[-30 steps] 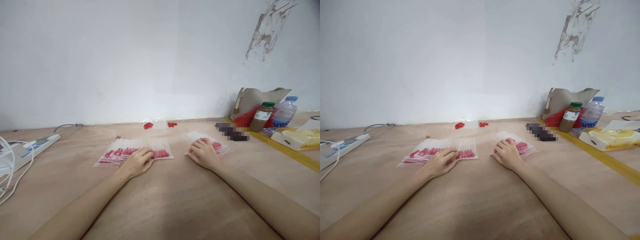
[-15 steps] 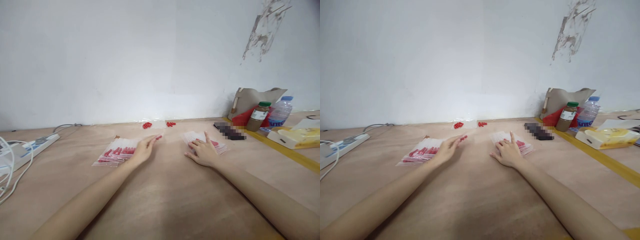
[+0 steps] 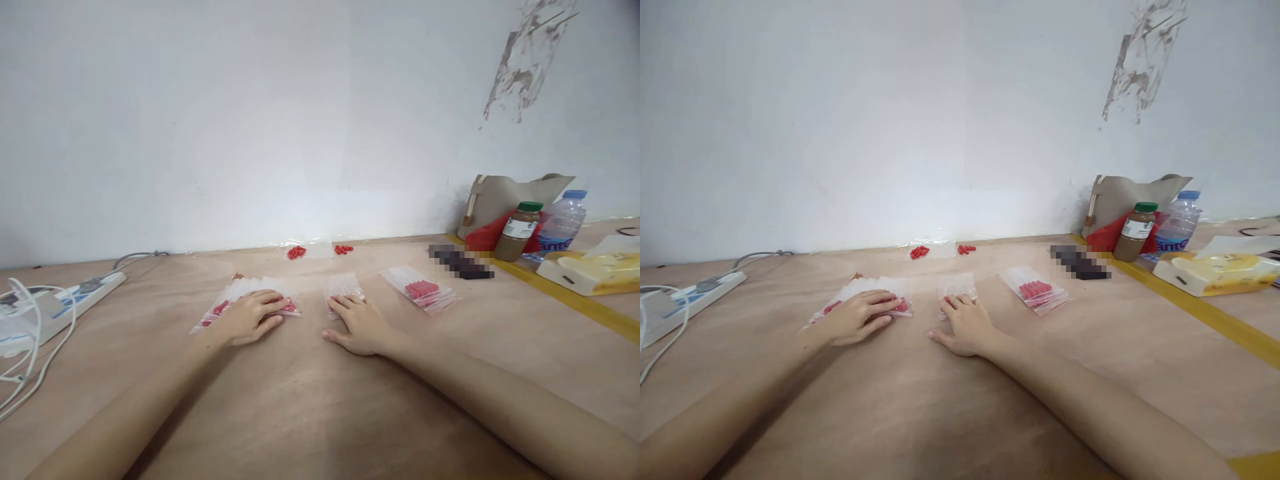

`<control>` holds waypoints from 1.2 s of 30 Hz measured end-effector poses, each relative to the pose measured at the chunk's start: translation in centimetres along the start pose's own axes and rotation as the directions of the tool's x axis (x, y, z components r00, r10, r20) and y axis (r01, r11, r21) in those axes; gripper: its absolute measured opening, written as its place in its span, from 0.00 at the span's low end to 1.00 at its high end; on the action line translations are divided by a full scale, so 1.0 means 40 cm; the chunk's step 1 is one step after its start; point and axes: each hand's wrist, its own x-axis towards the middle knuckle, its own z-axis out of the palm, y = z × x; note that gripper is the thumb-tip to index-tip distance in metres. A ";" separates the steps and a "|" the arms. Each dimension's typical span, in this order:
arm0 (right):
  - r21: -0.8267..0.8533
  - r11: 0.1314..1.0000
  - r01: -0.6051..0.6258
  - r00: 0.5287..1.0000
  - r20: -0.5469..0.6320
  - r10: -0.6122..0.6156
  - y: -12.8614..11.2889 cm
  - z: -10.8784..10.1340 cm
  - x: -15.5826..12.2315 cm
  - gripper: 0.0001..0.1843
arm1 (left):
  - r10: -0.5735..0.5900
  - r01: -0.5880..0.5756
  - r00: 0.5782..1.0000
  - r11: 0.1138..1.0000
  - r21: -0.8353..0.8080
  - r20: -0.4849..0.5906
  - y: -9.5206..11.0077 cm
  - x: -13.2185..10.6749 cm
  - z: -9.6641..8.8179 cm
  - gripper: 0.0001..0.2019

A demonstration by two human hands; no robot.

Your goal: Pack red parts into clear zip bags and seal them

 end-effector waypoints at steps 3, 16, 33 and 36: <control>0.087 0.996 0.017 1.000 -0.001 -0.017 -0.006 0.002 0.016 0.34 | -0.020 0.019 0.999 1.000 0.024 0.032 0.020 0.014 -0.011 0.18; -0.187 0.952 0.241 0.947 -0.171 -0.273 0.110 -0.046 -0.015 0.16 | 0.028 -0.072 0.978 0.975 -0.211 -0.204 0.167 0.139 0.101 0.15; 0.034 0.972 0.234 0.923 -0.321 -0.211 0.121 0.005 -0.025 0.11 | 0.195 -0.161 0.879 0.980 0.114 -0.435 0.150 0.122 0.136 0.10; -0.033 0.962 0.271 0.904 -0.334 -0.266 0.141 0.017 -0.025 0.11 | 0.246 -0.194 0.869 0.967 0.162 -0.429 0.143 0.121 0.129 0.10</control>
